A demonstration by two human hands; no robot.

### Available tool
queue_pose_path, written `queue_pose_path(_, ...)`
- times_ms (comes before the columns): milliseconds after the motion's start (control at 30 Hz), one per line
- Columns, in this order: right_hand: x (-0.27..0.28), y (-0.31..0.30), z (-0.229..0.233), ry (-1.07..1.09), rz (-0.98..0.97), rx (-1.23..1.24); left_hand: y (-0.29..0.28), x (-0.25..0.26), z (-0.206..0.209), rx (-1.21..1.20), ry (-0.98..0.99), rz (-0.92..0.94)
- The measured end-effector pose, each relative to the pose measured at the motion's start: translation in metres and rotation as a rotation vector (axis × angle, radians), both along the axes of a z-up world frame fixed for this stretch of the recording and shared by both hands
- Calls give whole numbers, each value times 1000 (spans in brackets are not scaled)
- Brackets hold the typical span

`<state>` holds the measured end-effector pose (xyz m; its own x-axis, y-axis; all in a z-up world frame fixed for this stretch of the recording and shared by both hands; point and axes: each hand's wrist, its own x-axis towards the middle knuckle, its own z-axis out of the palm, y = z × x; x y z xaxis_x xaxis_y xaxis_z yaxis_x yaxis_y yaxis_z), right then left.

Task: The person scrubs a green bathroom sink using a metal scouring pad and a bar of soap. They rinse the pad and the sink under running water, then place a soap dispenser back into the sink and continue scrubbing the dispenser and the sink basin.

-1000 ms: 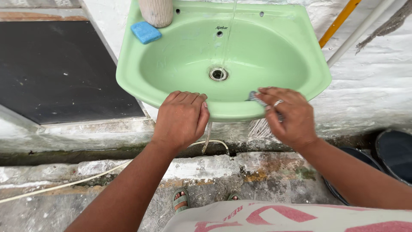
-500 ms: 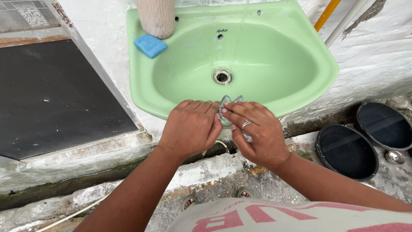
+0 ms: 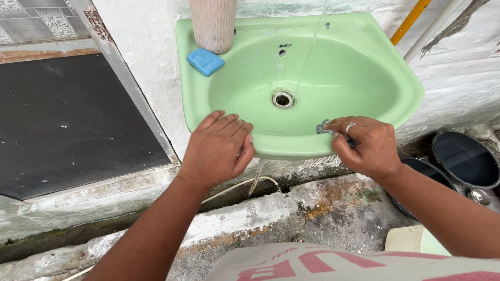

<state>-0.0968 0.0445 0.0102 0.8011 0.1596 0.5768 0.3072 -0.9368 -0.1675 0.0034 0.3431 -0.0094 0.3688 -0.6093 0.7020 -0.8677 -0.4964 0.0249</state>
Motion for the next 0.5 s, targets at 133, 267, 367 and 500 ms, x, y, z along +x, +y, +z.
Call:
queue_pose_path(133,14,55,7,190,116,41,14,6,-9,6,66,-4)
queue_pose_path(267,42,111,16,304,322,10,11,17,-17,76,108,108)
queue_pose_path(367,56,122,22,345,448,-92,28,19,-16,-24,136,151)
queue_pose_path(500,57,115,27,430,593,-83,36,11,-14,-102,240,141)
